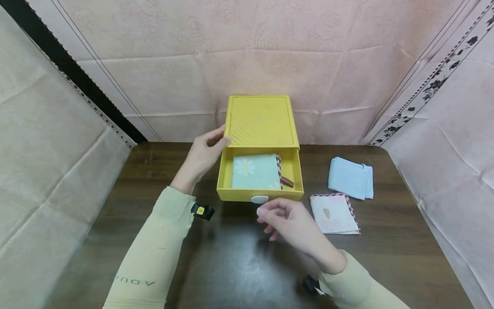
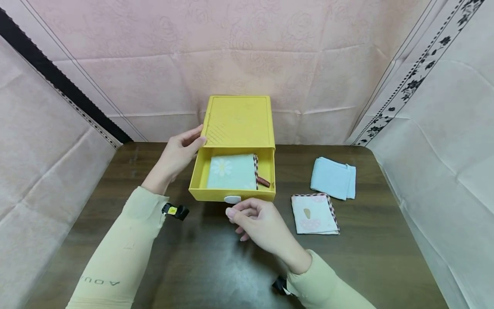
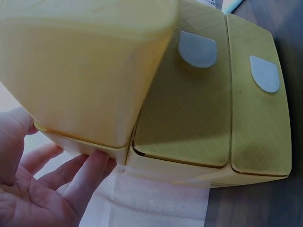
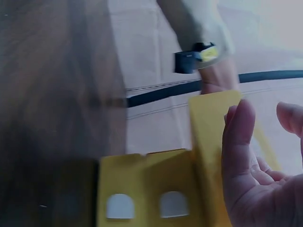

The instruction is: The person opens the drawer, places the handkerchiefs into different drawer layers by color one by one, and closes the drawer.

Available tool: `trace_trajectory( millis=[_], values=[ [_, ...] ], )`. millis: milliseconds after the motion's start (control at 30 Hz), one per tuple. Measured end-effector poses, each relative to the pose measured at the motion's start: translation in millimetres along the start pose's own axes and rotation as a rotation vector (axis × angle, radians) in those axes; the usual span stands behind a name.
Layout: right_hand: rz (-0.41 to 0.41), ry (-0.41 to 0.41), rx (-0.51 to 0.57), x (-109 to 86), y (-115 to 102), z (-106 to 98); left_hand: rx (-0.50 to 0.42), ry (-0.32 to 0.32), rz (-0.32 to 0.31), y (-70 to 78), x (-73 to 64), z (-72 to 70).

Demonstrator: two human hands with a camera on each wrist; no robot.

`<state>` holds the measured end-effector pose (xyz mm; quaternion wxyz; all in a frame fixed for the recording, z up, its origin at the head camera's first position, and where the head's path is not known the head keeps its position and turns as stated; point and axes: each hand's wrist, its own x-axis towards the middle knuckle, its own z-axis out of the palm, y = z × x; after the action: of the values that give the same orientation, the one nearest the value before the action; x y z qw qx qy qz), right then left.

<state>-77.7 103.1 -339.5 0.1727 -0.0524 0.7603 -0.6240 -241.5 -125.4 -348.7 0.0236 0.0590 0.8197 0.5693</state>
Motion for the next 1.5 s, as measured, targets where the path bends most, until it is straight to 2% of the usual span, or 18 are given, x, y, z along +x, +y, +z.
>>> trace_trajectory(
  millis=[300,433,600,800,1000,1100,1300,1500],
  values=[
    [0.034,0.012,0.046,25.3,42.2,1.8,0.011,-0.009,0.009,-3.7,0.8,-0.9],
    [0.046,0.016,0.129,31.7,52.8,2.8,0.006,-0.009,0.018,-4.0,1.1,-0.8],
    [0.105,0.001,0.291,33.5,52.9,4.2,-0.021,-0.010,0.012,-3.5,0.9,-0.9],
    [0.110,0.052,0.373,32.8,47.6,8.5,-0.021,-0.005,0.010,-3.2,0.9,-1.3],
    [0.091,0.135,0.402,35.1,48.4,13.4,-0.033,-0.014,0.010,-5.0,1.1,-1.4],
    [0.077,0.160,0.406,36.6,48.9,14.9,-0.034,-0.009,0.029,-4.7,1.6,-1.0],
    [0.050,0.179,0.380,38.5,49.6,14.8,-0.040,-0.011,0.044,-3.6,1.9,-0.5],
    [0.047,0.181,0.369,43.2,49.8,11.4,-0.095,-0.030,0.041,0.9,-0.2,-0.9]
  ],
)
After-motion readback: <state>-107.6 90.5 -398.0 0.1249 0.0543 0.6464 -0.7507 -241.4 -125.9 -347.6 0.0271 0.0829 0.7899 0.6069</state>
